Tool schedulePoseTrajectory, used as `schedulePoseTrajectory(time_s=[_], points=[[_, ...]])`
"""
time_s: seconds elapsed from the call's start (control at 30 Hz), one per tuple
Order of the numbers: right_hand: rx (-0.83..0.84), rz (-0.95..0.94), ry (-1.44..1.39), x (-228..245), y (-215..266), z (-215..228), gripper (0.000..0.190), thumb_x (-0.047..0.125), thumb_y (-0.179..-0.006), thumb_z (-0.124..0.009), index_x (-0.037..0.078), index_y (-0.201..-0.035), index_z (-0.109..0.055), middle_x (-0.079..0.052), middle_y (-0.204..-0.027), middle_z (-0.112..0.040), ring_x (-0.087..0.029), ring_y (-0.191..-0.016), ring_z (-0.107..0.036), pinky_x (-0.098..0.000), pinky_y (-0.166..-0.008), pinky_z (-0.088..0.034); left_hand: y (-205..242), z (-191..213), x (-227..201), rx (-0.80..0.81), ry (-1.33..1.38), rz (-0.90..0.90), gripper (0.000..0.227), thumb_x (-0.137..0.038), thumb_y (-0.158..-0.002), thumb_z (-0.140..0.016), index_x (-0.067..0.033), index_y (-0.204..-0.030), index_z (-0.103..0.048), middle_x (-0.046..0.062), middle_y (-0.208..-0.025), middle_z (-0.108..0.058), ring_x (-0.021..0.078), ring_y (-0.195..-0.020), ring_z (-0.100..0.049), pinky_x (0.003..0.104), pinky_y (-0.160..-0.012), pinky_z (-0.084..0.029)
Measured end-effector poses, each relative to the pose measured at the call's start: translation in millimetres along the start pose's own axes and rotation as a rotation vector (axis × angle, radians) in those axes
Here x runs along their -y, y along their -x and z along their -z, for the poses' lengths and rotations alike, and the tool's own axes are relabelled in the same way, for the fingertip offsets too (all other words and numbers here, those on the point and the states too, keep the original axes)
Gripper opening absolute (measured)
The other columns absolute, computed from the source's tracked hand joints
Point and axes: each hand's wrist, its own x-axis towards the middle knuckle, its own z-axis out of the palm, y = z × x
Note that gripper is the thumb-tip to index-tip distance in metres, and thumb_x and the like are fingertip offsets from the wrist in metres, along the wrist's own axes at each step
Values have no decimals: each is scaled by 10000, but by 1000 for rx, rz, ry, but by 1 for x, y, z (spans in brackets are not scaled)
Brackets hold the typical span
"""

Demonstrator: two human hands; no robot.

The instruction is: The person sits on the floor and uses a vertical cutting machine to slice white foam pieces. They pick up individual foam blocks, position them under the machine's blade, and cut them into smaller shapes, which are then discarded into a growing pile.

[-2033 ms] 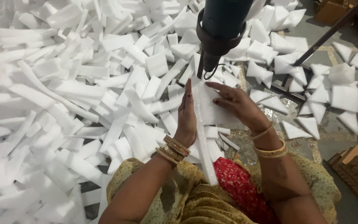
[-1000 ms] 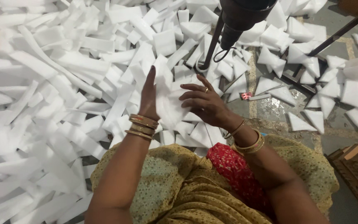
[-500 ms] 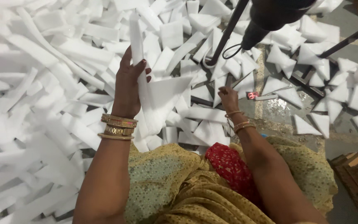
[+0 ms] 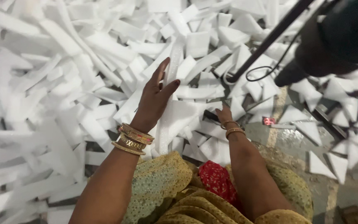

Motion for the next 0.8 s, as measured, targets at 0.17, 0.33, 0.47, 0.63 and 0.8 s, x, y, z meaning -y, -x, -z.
schedulePoseTrajectory(time_s=[0.17, 0.33, 0.47, 0.63, 0.8], points=[[111, -251, -26, -5, -2, 0, 743, 309, -898, -700, 18, -1519, -413, -303, -1353, -612, -461, -1265, -573, -473, -1072, -474, -2, 0, 4, -39, -49, 30, 687, -317, -965, -653, -150, -1577, -390, 151, -1532, -555, 258, -1321, -597, 379, -1082, -462], [231, -256, 360, -7, -4, 6, 651, 408, -937, -709, -1, -1407, -521, -268, -1390, -581, -479, -1304, -516, -531, -1113, -416, -9, 1, 8, -49, -97, 37, 686, -329, -969, -659, -150, -1578, -399, 164, -1526, -537, 253, -1311, -592, 386, -1075, -469], [200, -333, 399, -8, 7, 8, 533, 402, -941, -676, 26, -1315, -624, -231, -1396, -576, -451, -1291, -542, -554, -1075, -463, -14, -3, 19, -42, -68, 66, 683, -332, -955, -663, -158, -1564, -409, 164, -1491, -587, 276, -1276, -636, 380, -1057, -492], [4, -203, 164, 1, 24, 2, 481, 359, -973, -682, -49, -1226, -659, -279, -1240, -655, -444, -1132, -642, -531, -982, -529, -22, 0, 41, -28, -194, 23, 659, -332, -985, -681, -147, -1560, -420, 209, -1503, -537, 310, -1340, -531, 395, -1048, -463], [79, -212, -446, 6, 40, 9, 438, 194, -952, -645, -93, -1278, -581, -165, -923, -676, -261, -656, -670, -348, -541, -542, -26, 6, 59, -10, -323, 28, 659, -353, -957, -683, -137, -1532, -442, 229, -1383, -630, 343, -1152, -657, 413, -981, -512]])
